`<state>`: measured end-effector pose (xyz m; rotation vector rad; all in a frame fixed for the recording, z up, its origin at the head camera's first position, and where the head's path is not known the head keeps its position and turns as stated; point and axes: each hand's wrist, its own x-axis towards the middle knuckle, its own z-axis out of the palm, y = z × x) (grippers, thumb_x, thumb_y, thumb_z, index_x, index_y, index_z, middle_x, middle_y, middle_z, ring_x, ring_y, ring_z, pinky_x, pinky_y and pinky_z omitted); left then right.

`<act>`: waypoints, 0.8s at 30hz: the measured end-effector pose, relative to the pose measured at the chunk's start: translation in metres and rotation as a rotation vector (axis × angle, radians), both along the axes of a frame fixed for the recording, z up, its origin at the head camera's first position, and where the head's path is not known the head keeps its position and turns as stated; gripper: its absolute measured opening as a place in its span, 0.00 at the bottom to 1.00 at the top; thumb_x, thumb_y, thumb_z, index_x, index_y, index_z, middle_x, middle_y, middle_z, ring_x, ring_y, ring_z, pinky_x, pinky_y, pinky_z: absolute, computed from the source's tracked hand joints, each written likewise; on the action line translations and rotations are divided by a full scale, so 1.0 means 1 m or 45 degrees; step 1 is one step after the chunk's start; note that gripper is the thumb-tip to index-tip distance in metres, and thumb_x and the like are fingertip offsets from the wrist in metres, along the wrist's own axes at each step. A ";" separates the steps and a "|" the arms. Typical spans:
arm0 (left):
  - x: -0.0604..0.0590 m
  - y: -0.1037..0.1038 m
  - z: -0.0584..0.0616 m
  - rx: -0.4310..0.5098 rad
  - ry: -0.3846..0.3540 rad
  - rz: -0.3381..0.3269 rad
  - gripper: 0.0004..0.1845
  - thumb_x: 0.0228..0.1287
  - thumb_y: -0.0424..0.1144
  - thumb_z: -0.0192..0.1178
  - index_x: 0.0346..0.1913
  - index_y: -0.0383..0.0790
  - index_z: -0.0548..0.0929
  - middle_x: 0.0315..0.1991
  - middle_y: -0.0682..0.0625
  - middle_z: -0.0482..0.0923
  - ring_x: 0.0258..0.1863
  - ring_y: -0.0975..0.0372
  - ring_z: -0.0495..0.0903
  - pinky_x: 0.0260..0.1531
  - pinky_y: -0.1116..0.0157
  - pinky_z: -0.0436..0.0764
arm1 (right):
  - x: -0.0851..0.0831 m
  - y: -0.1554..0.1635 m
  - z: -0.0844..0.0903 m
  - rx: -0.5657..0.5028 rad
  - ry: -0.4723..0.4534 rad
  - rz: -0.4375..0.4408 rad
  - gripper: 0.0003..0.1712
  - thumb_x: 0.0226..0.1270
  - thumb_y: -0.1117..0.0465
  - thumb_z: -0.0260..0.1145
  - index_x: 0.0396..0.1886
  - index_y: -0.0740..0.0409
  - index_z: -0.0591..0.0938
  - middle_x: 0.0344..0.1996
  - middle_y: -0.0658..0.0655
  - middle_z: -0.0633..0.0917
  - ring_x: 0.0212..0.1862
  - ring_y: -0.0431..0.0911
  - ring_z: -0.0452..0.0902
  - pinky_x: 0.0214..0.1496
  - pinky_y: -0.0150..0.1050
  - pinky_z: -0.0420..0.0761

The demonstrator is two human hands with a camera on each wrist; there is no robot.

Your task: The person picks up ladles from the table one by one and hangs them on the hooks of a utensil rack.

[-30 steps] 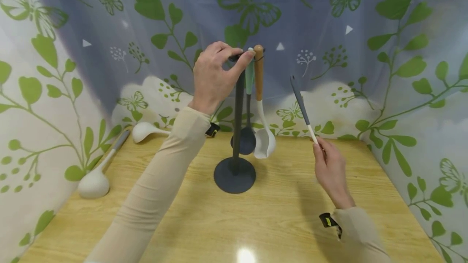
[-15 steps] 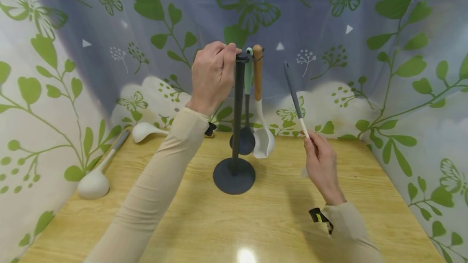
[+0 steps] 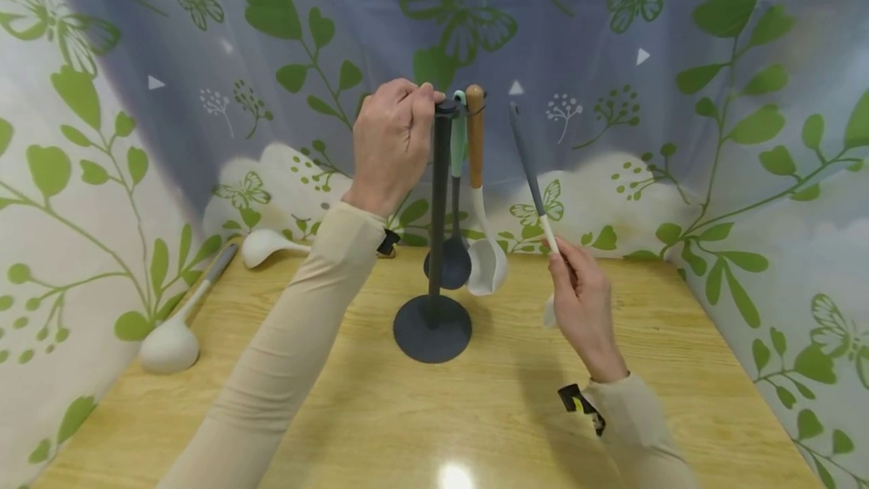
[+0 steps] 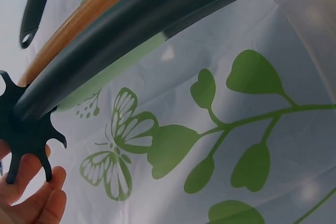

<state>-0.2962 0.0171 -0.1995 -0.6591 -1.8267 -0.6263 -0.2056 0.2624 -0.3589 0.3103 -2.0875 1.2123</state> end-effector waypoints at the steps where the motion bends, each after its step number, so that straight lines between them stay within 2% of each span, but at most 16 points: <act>1: 0.000 0.000 0.000 0.002 0.006 -0.006 0.24 0.77 0.43 0.44 0.27 0.42 0.87 0.34 0.47 0.83 0.36 0.56 0.80 0.42 0.59 0.77 | 0.001 -0.002 0.001 -0.004 0.002 0.000 0.17 0.76 0.67 0.55 0.58 0.60 0.82 0.33 0.47 0.76 0.28 0.37 0.65 0.28 0.28 0.64; 7: 0.000 -0.001 -0.001 0.001 0.022 -0.024 0.22 0.76 0.43 0.44 0.33 0.42 0.89 0.34 0.47 0.82 0.36 0.56 0.79 0.41 0.59 0.76 | 0.003 -0.010 0.007 -0.003 0.031 0.039 0.17 0.76 0.67 0.54 0.58 0.61 0.81 0.33 0.49 0.76 0.27 0.37 0.64 0.27 0.29 0.64; 11: 0.001 -0.001 -0.002 0.002 0.015 -0.026 0.22 0.76 0.43 0.44 0.33 0.42 0.89 0.34 0.47 0.83 0.37 0.56 0.79 0.42 0.59 0.76 | 0.003 -0.014 0.008 0.009 0.050 0.065 0.17 0.76 0.66 0.54 0.60 0.60 0.81 0.34 0.44 0.76 0.26 0.37 0.64 0.26 0.30 0.64; 18: 0.002 -0.001 -0.001 0.001 0.005 -0.027 0.22 0.77 0.43 0.44 0.34 0.42 0.89 0.34 0.47 0.82 0.36 0.56 0.79 0.41 0.59 0.76 | 0.003 -0.014 0.008 0.039 0.061 0.064 0.18 0.76 0.66 0.54 0.60 0.57 0.81 0.32 0.51 0.76 0.24 0.38 0.61 0.25 0.31 0.63; 20: 0.002 -0.001 -0.001 -0.001 0.004 -0.023 0.22 0.77 0.43 0.44 0.34 0.42 0.89 0.34 0.47 0.82 0.36 0.56 0.79 0.41 0.59 0.76 | 0.003 -0.015 0.008 0.040 0.066 0.068 0.18 0.76 0.67 0.55 0.60 0.57 0.81 0.32 0.48 0.76 0.23 0.38 0.60 0.25 0.31 0.62; 24: 0.002 -0.001 -0.001 -0.005 0.003 -0.018 0.23 0.77 0.43 0.44 0.33 0.42 0.89 0.34 0.47 0.82 0.37 0.56 0.79 0.41 0.59 0.76 | 0.003 -0.016 0.009 0.050 0.080 0.072 0.18 0.75 0.68 0.55 0.60 0.57 0.81 0.32 0.51 0.76 0.23 0.38 0.59 0.24 0.31 0.62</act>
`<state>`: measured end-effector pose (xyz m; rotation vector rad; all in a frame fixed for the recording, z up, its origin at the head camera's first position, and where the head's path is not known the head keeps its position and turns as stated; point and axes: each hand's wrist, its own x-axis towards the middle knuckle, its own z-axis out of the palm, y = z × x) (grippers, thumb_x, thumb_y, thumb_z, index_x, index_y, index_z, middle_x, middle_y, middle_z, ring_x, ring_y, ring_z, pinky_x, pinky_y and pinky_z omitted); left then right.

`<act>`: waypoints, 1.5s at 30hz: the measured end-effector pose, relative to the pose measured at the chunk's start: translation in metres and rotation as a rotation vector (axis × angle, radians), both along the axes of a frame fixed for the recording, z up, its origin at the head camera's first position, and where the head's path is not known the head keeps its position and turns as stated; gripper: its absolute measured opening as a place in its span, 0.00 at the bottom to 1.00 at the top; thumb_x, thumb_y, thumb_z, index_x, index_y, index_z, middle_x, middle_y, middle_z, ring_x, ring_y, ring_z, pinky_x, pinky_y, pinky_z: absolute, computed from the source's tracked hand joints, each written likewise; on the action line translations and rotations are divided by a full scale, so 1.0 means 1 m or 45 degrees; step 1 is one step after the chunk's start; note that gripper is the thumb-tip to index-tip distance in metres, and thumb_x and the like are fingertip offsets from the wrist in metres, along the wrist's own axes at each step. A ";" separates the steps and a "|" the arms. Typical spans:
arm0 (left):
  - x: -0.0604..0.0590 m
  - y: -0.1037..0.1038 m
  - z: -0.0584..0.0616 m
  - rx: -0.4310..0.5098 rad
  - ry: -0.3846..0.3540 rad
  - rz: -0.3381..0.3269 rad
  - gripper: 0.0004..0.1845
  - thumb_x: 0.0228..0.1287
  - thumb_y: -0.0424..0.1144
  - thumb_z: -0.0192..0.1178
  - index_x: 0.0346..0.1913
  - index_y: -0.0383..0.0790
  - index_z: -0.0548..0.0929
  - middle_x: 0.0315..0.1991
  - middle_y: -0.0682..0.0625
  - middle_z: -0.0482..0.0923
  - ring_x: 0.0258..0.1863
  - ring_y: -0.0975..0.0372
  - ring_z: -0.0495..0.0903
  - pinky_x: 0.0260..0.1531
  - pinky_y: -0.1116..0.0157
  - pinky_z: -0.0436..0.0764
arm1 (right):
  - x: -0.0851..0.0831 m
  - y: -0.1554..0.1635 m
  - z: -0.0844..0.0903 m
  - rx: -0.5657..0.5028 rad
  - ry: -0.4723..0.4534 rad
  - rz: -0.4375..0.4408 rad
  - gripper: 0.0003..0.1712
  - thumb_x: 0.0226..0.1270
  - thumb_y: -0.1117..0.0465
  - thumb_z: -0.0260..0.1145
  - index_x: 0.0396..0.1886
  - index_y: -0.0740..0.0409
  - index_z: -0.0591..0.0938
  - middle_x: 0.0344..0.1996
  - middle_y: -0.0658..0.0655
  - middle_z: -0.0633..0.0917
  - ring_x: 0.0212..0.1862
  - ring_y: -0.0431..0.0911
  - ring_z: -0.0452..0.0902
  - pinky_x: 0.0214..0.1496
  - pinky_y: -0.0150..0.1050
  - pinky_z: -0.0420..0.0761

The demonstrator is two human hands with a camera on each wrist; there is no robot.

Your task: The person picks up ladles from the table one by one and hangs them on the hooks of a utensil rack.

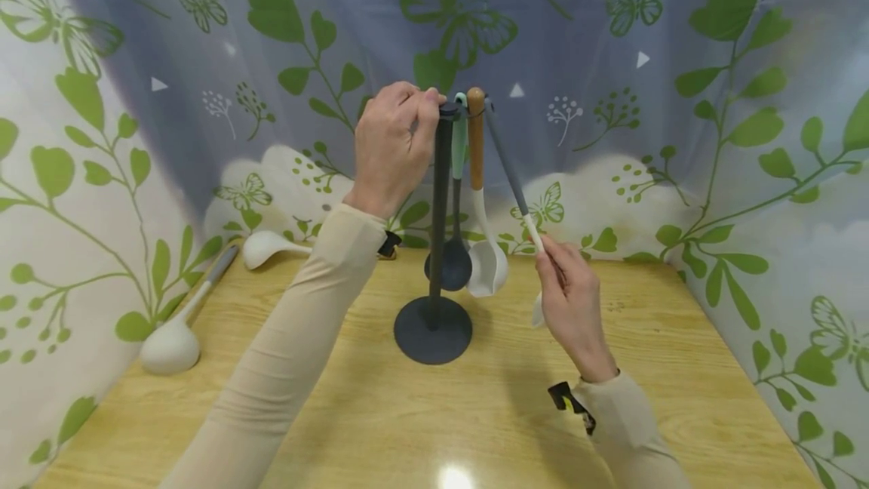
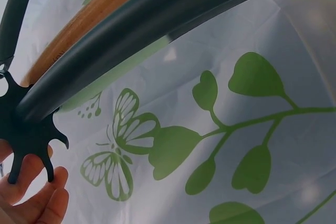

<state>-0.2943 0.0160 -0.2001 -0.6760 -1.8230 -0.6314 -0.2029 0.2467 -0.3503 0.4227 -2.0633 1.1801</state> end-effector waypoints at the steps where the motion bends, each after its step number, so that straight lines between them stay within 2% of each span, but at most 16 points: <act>1: 0.000 0.000 0.000 0.000 -0.001 0.001 0.23 0.77 0.43 0.44 0.33 0.42 0.89 0.34 0.47 0.82 0.37 0.56 0.79 0.41 0.59 0.76 | 0.000 0.000 0.000 0.006 0.003 0.000 0.18 0.75 0.68 0.56 0.60 0.57 0.81 0.32 0.51 0.76 0.23 0.37 0.59 0.24 0.31 0.62; 11: -0.003 0.001 0.000 0.011 0.013 0.007 0.23 0.77 0.43 0.44 0.30 0.42 0.88 0.33 0.47 0.82 0.36 0.56 0.80 0.40 0.60 0.77 | -0.002 0.000 0.000 0.053 0.038 -0.008 0.18 0.74 0.69 0.57 0.58 0.57 0.82 0.31 0.53 0.77 0.24 0.36 0.59 0.25 0.32 0.61; 17: -0.002 0.000 0.001 0.008 0.008 0.011 0.24 0.77 0.43 0.44 0.30 0.42 0.88 0.33 0.47 0.83 0.36 0.56 0.80 0.40 0.60 0.77 | -0.005 -0.001 -0.002 0.066 0.057 -0.023 0.17 0.71 0.72 0.59 0.56 0.61 0.83 0.29 0.54 0.77 0.24 0.36 0.59 0.24 0.31 0.60; 26: -0.001 0.000 0.001 0.006 0.006 0.019 0.24 0.77 0.43 0.44 0.28 0.42 0.87 0.34 0.47 0.83 0.38 0.56 0.81 0.40 0.60 0.77 | -0.009 -0.009 -0.006 0.041 -0.003 -0.008 0.17 0.70 0.75 0.57 0.55 0.67 0.82 0.31 0.54 0.77 0.27 0.35 0.62 0.26 0.29 0.63; 32: -0.001 0.000 0.001 0.014 0.011 0.008 0.24 0.77 0.43 0.44 0.28 0.42 0.87 0.34 0.47 0.83 0.38 0.56 0.81 0.40 0.60 0.77 | -0.012 -0.012 -0.008 0.009 -0.044 0.042 0.18 0.72 0.71 0.58 0.57 0.60 0.83 0.32 0.52 0.78 0.28 0.36 0.66 0.26 0.28 0.66; 39: -0.001 0.000 0.001 0.012 0.009 0.002 0.24 0.76 0.43 0.44 0.27 0.42 0.87 0.33 0.47 0.83 0.37 0.56 0.80 0.39 0.60 0.76 | -0.016 -0.018 -0.012 -0.015 -0.125 0.092 0.19 0.71 0.70 0.60 0.59 0.59 0.82 0.40 0.59 0.85 0.34 0.32 0.76 0.36 0.21 0.74; 45: 0.000 -0.001 0.001 0.008 0.011 -0.016 0.23 0.76 0.42 0.44 0.28 0.42 0.88 0.34 0.47 0.83 0.37 0.56 0.80 0.40 0.60 0.76 | -0.005 -0.035 0.003 -0.040 -0.169 0.121 0.17 0.69 0.72 0.61 0.56 0.66 0.82 0.38 0.64 0.85 0.33 0.29 0.76 0.35 0.23 0.76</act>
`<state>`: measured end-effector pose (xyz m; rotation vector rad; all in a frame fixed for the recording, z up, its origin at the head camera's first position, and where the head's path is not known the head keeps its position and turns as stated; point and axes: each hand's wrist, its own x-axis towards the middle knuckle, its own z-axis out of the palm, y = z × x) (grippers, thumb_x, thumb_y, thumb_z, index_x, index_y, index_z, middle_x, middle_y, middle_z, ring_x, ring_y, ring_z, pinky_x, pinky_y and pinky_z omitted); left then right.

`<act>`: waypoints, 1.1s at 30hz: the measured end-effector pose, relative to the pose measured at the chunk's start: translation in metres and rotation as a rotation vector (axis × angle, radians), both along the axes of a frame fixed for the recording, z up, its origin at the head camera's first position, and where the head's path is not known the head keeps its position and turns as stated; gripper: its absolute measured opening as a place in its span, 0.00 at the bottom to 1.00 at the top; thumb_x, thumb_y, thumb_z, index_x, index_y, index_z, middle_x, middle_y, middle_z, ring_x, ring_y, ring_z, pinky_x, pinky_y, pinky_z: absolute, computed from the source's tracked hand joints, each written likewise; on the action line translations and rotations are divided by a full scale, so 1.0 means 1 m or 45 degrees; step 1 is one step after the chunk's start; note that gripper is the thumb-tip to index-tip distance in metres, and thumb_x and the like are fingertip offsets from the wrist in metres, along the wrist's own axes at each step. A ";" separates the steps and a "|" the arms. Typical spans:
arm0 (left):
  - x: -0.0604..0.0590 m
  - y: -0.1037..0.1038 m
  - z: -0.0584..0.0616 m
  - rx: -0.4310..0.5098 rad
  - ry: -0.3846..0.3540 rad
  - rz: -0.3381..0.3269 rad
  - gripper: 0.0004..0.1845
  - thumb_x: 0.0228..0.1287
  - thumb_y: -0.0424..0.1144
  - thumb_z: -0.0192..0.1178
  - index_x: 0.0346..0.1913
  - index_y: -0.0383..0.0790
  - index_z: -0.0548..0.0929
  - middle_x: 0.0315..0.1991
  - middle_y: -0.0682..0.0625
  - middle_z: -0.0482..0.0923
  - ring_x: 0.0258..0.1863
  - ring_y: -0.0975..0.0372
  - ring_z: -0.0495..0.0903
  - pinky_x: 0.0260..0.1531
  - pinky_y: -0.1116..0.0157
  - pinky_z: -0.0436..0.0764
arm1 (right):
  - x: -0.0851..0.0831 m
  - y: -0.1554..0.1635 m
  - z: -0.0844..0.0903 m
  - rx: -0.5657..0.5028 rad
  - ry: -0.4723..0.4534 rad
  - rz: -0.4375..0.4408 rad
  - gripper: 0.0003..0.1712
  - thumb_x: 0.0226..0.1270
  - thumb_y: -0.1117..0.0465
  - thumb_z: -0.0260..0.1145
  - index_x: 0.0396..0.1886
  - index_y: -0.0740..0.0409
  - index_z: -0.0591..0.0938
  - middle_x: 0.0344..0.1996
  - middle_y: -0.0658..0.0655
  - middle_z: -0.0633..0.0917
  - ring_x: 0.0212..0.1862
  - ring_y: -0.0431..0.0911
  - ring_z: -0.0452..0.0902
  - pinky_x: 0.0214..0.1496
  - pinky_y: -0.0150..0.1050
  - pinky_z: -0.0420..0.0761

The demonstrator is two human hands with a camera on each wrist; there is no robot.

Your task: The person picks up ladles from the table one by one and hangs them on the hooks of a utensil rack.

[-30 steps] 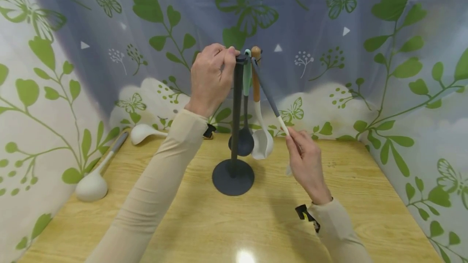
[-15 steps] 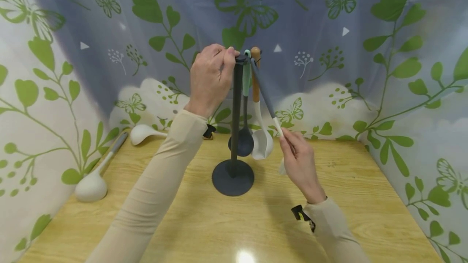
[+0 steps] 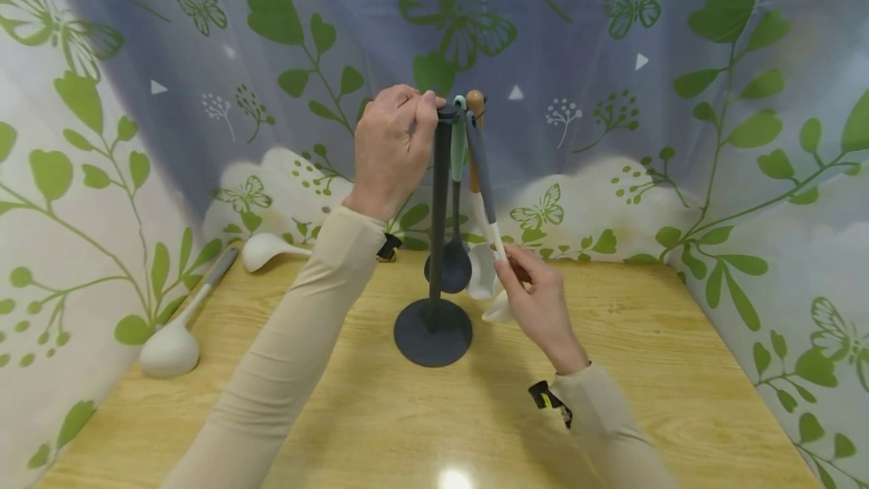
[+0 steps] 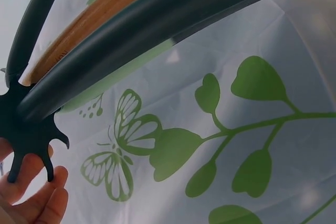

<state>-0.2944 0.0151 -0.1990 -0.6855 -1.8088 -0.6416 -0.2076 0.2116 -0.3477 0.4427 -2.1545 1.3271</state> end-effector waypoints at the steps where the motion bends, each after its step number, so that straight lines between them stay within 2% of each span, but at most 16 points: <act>1: 0.000 0.000 0.000 0.000 -0.004 -0.001 0.23 0.76 0.42 0.44 0.29 0.42 0.88 0.34 0.47 0.83 0.38 0.56 0.80 0.40 0.60 0.76 | 0.002 -0.002 0.002 0.004 0.000 0.002 0.17 0.69 0.72 0.61 0.56 0.68 0.82 0.37 0.64 0.85 0.32 0.29 0.76 0.34 0.23 0.76; 5: 0.000 -0.001 -0.001 0.000 -0.025 -0.007 0.22 0.76 0.41 0.44 0.35 0.41 0.89 0.36 0.47 0.84 0.42 0.55 0.81 0.43 0.59 0.77 | 0.006 -0.006 0.006 -0.005 -0.012 0.019 0.16 0.70 0.73 0.60 0.56 0.70 0.81 0.35 0.67 0.85 0.30 0.33 0.77 0.34 0.23 0.75; 8: 0.000 -0.002 0.000 -0.005 -0.042 -0.019 0.21 0.76 0.40 0.43 0.40 0.41 0.89 0.37 0.47 0.85 0.45 0.55 0.81 0.47 0.59 0.77 | -0.003 0.001 -0.004 -0.014 -0.051 0.037 0.17 0.72 0.67 0.60 0.58 0.63 0.82 0.36 0.64 0.85 0.31 0.36 0.78 0.36 0.25 0.77; 12: -0.001 -0.002 0.001 -0.013 -0.065 -0.058 0.22 0.77 0.39 0.41 0.44 0.39 0.89 0.38 0.46 0.84 0.45 0.55 0.80 0.50 0.59 0.77 | -0.015 0.009 -0.013 -0.032 -0.105 0.039 0.18 0.75 0.59 0.58 0.60 0.58 0.81 0.39 0.63 0.85 0.36 0.32 0.81 0.41 0.25 0.79; 14: -0.001 -0.002 0.001 -0.011 -0.084 -0.082 0.22 0.77 0.39 0.40 0.45 0.38 0.88 0.39 0.46 0.84 0.45 0.55 0.80 0.52 0.60 0.76 | -0.017 0.010 -0.008 -0.044 -0.097 0.028 0.18 0.76 0.59 0.57 0.60 0.61 0.81 0.42 0.64 0.85 0.39 0.31 0.81 0.43 0.24 0.80; 17: -0.002 -0.002 0.002 -0.003 -0.108 -0.110 0.23 0.77 0.39 0.40 0.45 0.37 0.88 0.40 0.45 0.83 0.48 0.55 0.79 0.55 0.62 0.76 | -0.020 0.009 0.004 -0.086 -0.037 0.045 0.18 0.77 0.60 0.56 0.58 0.62 0.82 0.44 0.65 0.85 0.41 0.33 0.81 0.44 0.25 0.80; 21: -0.002 -0.002 0.002 0.005 -0.130 -0.128 0.23 0.77 0.38 0.39 0.46 0.36 0.87 0.42 0.45 0.83 0.51 0.55 0.79 0.57 0.64 0.76 | -0.025 0.005 0.027 -0.151 0.042 0.083 0.17 0.76 0.60 0.56 0.56 0.64 0.82 0.43 0.56 0.84 0.44 0.38 0.82 0.48 0.27 0.80; 25: -0.001 -0.002 0.001 0.011 -0.143 -0.144 0.23 0.77 0.38 0.39 0.46 0.35 0.87 0.44 0.44 0.83 0.52 0.56 0.79 0.54 0.65 0.77 | -0.031 -0.001 0.053 -0.208 0.121 0.097 0.17 0.76 0.59 0.56 0.55 0.65 0.81 0.44 0.47 0.83 0.46 0.39 0.81 0.52 0.29 0.79; 33: -0.002 -0.002 -0.001 0.020 -0.154 -0.166 0.23 0.78 0.37 0.38 0.46 0.34 0.87 0.45 0.43 0.82 0.47 0.55 0.79 0.48 0.65 0.79 | -0.039 -0.018 0.098 -0.219 0.287 0.096 0.19 0.76 0.60 0.56 0.61 0.64 0.77 0.55 0.49 0.78 0.61 0.42 0.74 0.65 0.37 0.73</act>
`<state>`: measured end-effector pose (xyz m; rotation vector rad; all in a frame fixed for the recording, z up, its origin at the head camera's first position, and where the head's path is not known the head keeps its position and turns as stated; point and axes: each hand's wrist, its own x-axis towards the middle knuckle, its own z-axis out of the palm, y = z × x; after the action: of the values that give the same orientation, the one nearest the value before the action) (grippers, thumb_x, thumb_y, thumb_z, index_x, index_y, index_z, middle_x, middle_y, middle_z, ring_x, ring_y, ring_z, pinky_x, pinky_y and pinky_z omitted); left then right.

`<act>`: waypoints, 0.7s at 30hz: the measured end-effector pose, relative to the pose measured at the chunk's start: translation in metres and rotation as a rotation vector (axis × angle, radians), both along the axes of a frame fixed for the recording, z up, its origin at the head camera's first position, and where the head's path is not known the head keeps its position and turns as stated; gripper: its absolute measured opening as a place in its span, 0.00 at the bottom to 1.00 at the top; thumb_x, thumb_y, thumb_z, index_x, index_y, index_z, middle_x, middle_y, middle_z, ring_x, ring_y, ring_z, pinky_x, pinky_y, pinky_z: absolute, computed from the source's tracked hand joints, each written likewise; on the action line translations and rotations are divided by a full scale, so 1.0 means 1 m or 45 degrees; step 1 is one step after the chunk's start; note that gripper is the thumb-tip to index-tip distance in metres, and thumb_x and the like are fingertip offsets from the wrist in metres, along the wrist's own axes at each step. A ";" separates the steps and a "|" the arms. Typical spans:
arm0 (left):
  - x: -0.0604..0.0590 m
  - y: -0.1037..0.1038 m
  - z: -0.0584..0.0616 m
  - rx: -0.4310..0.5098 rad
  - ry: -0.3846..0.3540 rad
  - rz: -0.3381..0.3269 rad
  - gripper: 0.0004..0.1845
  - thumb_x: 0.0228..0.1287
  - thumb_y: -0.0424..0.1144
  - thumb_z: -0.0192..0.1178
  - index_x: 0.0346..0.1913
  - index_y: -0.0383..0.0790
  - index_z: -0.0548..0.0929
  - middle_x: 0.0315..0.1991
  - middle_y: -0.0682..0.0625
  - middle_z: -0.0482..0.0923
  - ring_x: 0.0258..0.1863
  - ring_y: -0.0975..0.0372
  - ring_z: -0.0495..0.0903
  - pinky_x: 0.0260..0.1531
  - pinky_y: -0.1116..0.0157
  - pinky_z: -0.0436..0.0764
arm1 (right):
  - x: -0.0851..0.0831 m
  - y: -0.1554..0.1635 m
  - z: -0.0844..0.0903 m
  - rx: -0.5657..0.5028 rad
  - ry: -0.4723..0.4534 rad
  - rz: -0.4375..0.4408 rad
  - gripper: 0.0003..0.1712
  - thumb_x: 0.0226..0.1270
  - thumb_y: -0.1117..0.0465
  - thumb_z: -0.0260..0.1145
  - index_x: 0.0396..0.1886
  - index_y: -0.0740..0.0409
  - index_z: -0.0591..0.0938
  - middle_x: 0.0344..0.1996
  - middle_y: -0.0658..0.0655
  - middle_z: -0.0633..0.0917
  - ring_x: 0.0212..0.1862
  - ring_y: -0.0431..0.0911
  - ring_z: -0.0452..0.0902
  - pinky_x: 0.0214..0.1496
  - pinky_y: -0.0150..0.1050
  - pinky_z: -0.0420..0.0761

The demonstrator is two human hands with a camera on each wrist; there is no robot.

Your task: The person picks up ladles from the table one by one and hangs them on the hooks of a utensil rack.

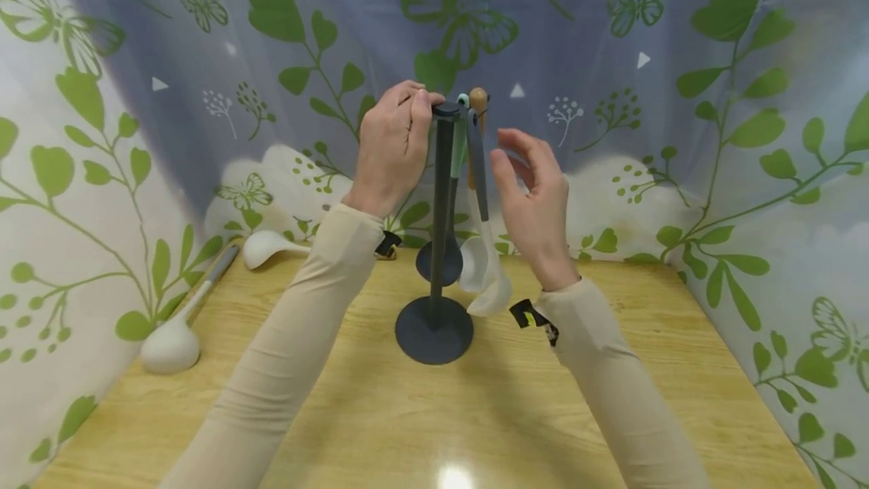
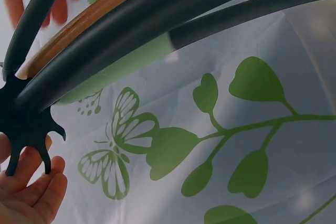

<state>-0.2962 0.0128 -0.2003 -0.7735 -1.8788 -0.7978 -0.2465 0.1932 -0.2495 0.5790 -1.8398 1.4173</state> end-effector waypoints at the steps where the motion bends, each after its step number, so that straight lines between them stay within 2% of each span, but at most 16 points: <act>1: 0.000 0.000 0.000 0.002 0.001 -0.002 0.23 0.78 0.38 0.38 0.46 0.35 0.87 0.45 0.43 0.82 0.47 0.56 0.80 0.48 0.65 0.79 | -0.002 -0.002 0.006 0.001 0.022 0.005 0.19 0.76 0.61 0.57 0.61 0.64 0.77 0.55 0.49 0.78 0.62 0.43 0.73 0.66 0.38 0.72; 5: 0.001 -0.001 0.000 0.015 -0.002 -0.012 0.23 0.78 0.38 0.39 0.45 0.35 0.87 0.44 0.44 0.82 0.48 0.56 0.79 0.49 0.65 0.79 | -0.011 -0.010 0.027 0.027 0.084 0.052 0.18 0.74 0.64 0.58 0.60 0.65 0.78 0.57 0.53 0.76 0.64 0.44 0.71 0.69 0.41 0.71; 10: 0.001 -0.001 0.001 0.012 -0.003 -0.014 0.23 0.78 0.37 0.39 0.46 0.35 0.87 0.44 0.45 0.82 0.49 0.56 0.79 0.52 0.65 0.78 | -0.018 -0.013 0.048 0.176 0.099 0.030 0.18 0.73 0.64 0.60 0.59 0.63 0.80 0.62 0.57 0.73 0.65 0.44 0.68 0.70 0.41 0.70; 14: 0.000 -0.001 0.001 0.002 -0.012 -0.012 0.23 0.78 0.37 0.39 0.46 0.36 0.87 0.45 0.45 0.82 0.51 0.56 0.79 0.55 0.66 0.77 | -0.022 -0.013 0.058 0.285 0.014 0.044 0.16 0.73 0.60 0.61 0.55 0.62 0.82 0.64 0.56 0.73 0.64 0.45 0.69 0.71 0.43 0.69; 17: 0.000 -0.001 0.001 -0.004 -0.018 -0.014 0.22 0.78 0.37 0.38 0.46 0.36 0.87 0.45 0.45 0.82 0.52 0.55 0.79 0.56 0.65 0.77 | -0.024 -0.012 0.061 0.315 -0.070 0.085 0.16 0.72 0.58 0.62 0.52 0.62 0.83 0.63 0.55 0.74 0.64 0.46 0.70 0.71 0.44 0.68; 21: 0.000 -0.004 0.001 -0.011 -0.019 -0.020 0.22 0.78 0.37 0.38 0.46 0.36 0.86 0.45 0.44 0.82 0.53 0.55 0.79 0.57 0.65 0.77 | -0.027 -0.011 0.062 0.346 -0.106 0.114 0.17 0.72 0.55 0.62 0.53 0.60 0.84 0.61 0.53 0.75 0.64 0.45 0.71 0.70 0.41 0.69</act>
<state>-0.2962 0.0092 -0.1995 -0.7909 -1.8928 -0.8079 -0.2737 0.1821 -0.1877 0.7552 -2.1146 1.2725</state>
